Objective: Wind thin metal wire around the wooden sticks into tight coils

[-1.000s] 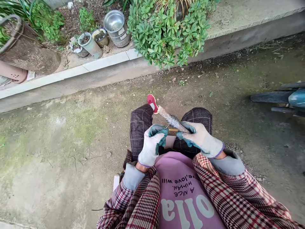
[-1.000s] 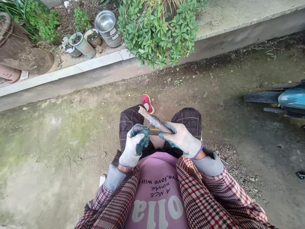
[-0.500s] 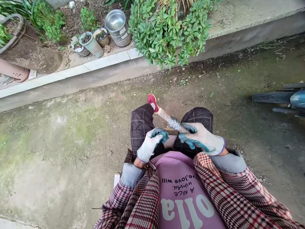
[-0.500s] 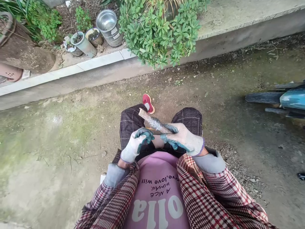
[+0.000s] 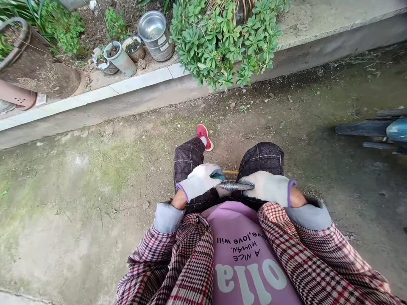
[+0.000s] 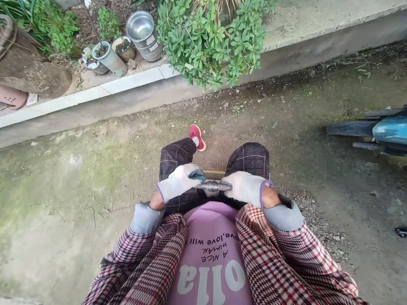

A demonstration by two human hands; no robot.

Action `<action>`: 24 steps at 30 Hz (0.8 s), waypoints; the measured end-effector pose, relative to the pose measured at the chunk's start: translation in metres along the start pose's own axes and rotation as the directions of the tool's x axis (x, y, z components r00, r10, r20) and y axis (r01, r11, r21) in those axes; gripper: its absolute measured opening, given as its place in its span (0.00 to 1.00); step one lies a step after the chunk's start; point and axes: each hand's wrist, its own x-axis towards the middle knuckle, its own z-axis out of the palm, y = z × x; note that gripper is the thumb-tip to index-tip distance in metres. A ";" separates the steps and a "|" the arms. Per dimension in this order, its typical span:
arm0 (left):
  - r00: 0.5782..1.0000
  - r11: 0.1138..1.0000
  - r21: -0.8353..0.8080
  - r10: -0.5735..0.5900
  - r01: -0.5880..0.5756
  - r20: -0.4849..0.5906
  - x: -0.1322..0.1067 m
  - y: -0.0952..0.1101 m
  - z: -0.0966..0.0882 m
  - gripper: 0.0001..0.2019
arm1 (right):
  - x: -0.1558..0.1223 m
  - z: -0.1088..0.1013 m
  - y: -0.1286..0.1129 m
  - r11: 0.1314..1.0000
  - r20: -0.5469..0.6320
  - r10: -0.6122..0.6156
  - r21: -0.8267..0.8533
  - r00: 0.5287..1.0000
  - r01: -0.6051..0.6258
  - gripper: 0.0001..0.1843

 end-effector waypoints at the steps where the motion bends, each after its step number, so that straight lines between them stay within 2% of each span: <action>1: 1.000 0.999 0.032 0.001 -0.001 -0.005 0.001 -0.002 0.006 0.13 | 0.004 0.003 0.002 0.999 -0.034 0.029 -0.040 0.999 -0.030 0.03; 3: 1.000 0.999 0.046 0.008 -0.008 0.004 0.002 -0.005 0.016 0.10 | 0.012 0.007 0.008 0.994 -0.098 0.076 -0.070 0.992 -0.083 0.03; 5: 1.000 1.000 0.020 -0.009 0.009 -0.030 0.002 -0.008 0.023 0.03 | 0.016 0.007 0.015 0.990 -0.169 0.113 -0.067 0.979 -0.126 0.03; 6: 0.999 1.000 -0.011 -0.021 0.020 -0.036 0.001 -0.008 0.024 0.04 | 0.017 0.006 0.017 0.990 -0.211 0.123 -0.042 0.970 -0.135 0.03; 9: 0.998 0.968 -0.243 -0.057 0.065 0.039 -0.004 -0.008 0.025 0.11 | 0.015 0.002 0.019 0.984 -0.317 0.117 0.167 0.941 -0.066 0.08; 11: 0.992 0.893 -0.438 -0.062 0.106 0.114 -0.006 -0.008 0.027 0.10 | 0.012 -0.001 0.016 0.924 -0.321 0.122 0.383 0.939 0.012 0.13; 13: 0.986 0.835 -0.534 -0.056 0.131 0.154 -0.006 -0.009 0.030 0.07 | 0.008 -0.004 0.011 0.815 -0.283 0.135 0.576 0.949 0.056 0.18; 15: 0.983 0.818 -0.557 -0.054 0.145 0.177 -0.006 -0.012 0.033 0.06 | 0.004 -0.007 0.007 0.721 -0.227 0.116 0.689 0.967 0.075 0.20; 19: 0.979 0.813 -0.549 -0.117 0.193 0.169 -0.006 -0.020 0.034 0.08 | -0.004 -0.015 0.001 0.659 -0.072 0.011 0.751 0.997 0.047 0.18; 21: 0.980 0.836 -0.513 -0.138 0.192 0.142 -0.003 -0.025 0.031 0.09 | -0.006 -0.019 0.000 0.669 0.047 -0.054 0.743 0.997 0.001 0.18; 24: 0.985 0.892 -0.422 -0.119 0.162 0.127 0.006 -0.029 0.024 0.08 | -0.005 -0.017 -0.004 0.832 0.210 -0.185 0.553 0.960 0.039 0.15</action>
